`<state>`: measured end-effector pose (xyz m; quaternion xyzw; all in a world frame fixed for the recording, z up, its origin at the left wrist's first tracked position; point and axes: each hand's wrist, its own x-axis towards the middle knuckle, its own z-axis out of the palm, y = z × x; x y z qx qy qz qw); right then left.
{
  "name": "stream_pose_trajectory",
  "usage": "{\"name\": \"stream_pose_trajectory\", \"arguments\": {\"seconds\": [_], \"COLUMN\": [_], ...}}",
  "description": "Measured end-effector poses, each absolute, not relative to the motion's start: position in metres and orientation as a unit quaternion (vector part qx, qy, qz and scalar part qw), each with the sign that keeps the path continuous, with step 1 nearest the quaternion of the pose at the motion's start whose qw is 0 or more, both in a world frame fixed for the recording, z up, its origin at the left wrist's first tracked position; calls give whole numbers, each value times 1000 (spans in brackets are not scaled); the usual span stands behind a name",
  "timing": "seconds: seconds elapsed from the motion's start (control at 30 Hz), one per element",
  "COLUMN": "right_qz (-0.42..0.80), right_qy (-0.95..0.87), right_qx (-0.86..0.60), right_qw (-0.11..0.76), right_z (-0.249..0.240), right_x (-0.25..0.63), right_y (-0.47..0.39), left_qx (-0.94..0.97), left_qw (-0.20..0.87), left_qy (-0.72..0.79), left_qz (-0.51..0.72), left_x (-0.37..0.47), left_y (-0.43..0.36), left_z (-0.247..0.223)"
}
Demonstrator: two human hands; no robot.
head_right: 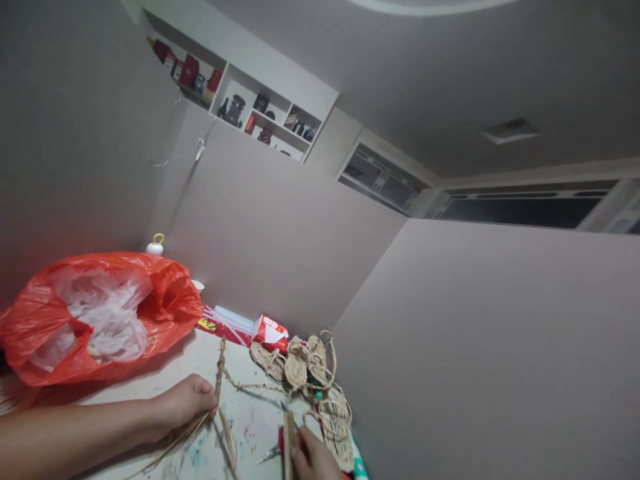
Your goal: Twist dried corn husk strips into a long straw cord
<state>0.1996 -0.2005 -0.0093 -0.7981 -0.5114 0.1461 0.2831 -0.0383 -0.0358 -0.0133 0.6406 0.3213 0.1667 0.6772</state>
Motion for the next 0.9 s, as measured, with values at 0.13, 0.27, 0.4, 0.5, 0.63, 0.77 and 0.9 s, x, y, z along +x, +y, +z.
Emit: {"name": "stream_pose_trajectory", "arguments": {"seconds": [0.13, 0.27, 0.4, 0.5, 0.63, 0.77, 0.9], "right_qz": [132, 399, 519, 561, 574, 557, 510], "right_qy": [-475, -416, -397, -404, -410, -398, -409], "right_qx": [-774, -636, -563, -547, -548, -582, -631], "right_qw": [397, 513, 505, 472, 450, 438, 417], "right_z": [17, 48, 43, 24, 7, -1, -2], "right_x": [200, 145, 94, 74, 69, 71, 64], "right_y": [-196, -173, -143, -131, -134, -142, -145], "left_qx": [636, 619, 588, 570, 551, 544, 547], "left_qw": [682, 698, 722, 744, 740, 720, 707], "left_qy": [321, 315, 316, 303, 329, 352, 356], "left_qz": [165, 175, 184, 174, 202, 248, 272], "left_x": [-38, -37, -37, -37, -35, -34, -34], "left_y": [-35, -35, -40, -46, -51, -52, -52], "left_z": [-12, -15, -15, -14, -16, -20, -17]}}
